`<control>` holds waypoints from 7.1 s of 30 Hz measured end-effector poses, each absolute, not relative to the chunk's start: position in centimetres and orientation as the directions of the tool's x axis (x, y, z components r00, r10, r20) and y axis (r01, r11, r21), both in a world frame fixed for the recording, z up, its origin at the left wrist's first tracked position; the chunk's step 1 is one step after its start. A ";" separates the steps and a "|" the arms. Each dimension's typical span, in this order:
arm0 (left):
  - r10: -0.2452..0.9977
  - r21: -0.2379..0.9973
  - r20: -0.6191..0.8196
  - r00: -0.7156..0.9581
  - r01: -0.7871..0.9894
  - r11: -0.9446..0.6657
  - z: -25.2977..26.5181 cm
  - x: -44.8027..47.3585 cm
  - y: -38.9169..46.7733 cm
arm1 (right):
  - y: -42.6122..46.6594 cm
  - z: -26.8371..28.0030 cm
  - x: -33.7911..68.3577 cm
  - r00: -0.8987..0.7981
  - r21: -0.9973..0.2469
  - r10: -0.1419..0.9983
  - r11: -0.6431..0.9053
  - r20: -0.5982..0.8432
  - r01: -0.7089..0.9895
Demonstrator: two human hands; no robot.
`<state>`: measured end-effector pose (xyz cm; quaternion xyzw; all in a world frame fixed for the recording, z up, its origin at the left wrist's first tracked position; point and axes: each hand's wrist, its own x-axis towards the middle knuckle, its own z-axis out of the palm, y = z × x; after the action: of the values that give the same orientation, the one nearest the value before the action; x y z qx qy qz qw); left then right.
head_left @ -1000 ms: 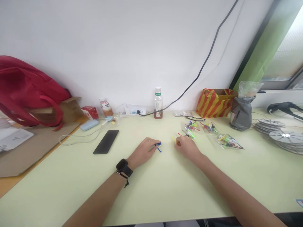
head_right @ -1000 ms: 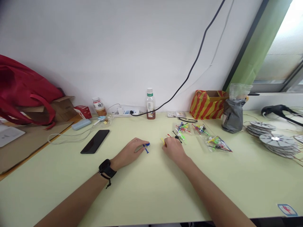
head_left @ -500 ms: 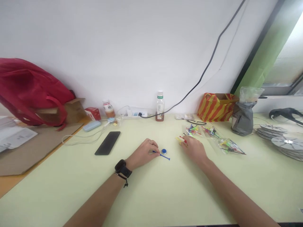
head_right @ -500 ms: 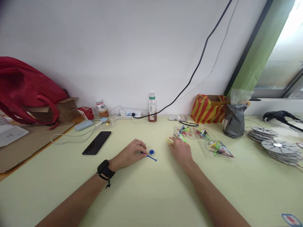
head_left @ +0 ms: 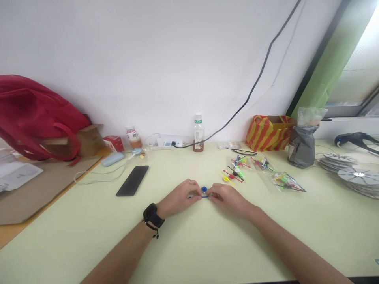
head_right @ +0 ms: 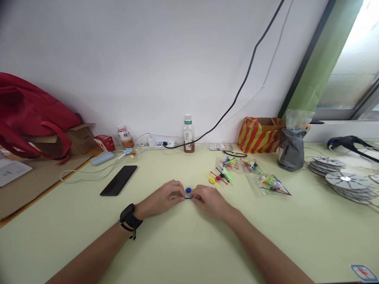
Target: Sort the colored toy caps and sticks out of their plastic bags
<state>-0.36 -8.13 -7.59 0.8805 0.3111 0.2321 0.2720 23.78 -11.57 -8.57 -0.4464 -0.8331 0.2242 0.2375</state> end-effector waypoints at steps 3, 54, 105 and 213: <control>0.710 0.686 0.218 0.670 0.412 -0.600 -7.3 -0.1 -8.3 | -11.6 -8.3 24.0 -0.488 -0.594 0.846 0.510 0.215 0.622; 0.869 0.788 0.240 0.432 0.436 -0.434 -10.2 0.7 -6.5 | -8.0 -11.0 24.2 -0.148 -0.941 0.986 0.117 0.073 0.318; 0.975 0.943 0.222 0.033 0.249 -0.223 -10.7 1.2 -5.6 | -9.1 -9.7 24.7 -0.132 -0.748 0.945 0.319 0.300 0.581; 0.719 0.729 0.226 0.657 0.376 -0.572 -8.1 0.4 -8.0 | -9.3 -8.9 27.0 -0.482 -0.692 0.830 0.522 0.280 0.499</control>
<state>0.39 -7.99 -8.08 0.8478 0.3230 0.2593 0.3312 27.00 -9.29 -8.92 -0.4066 -0.8171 0.2709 0.3059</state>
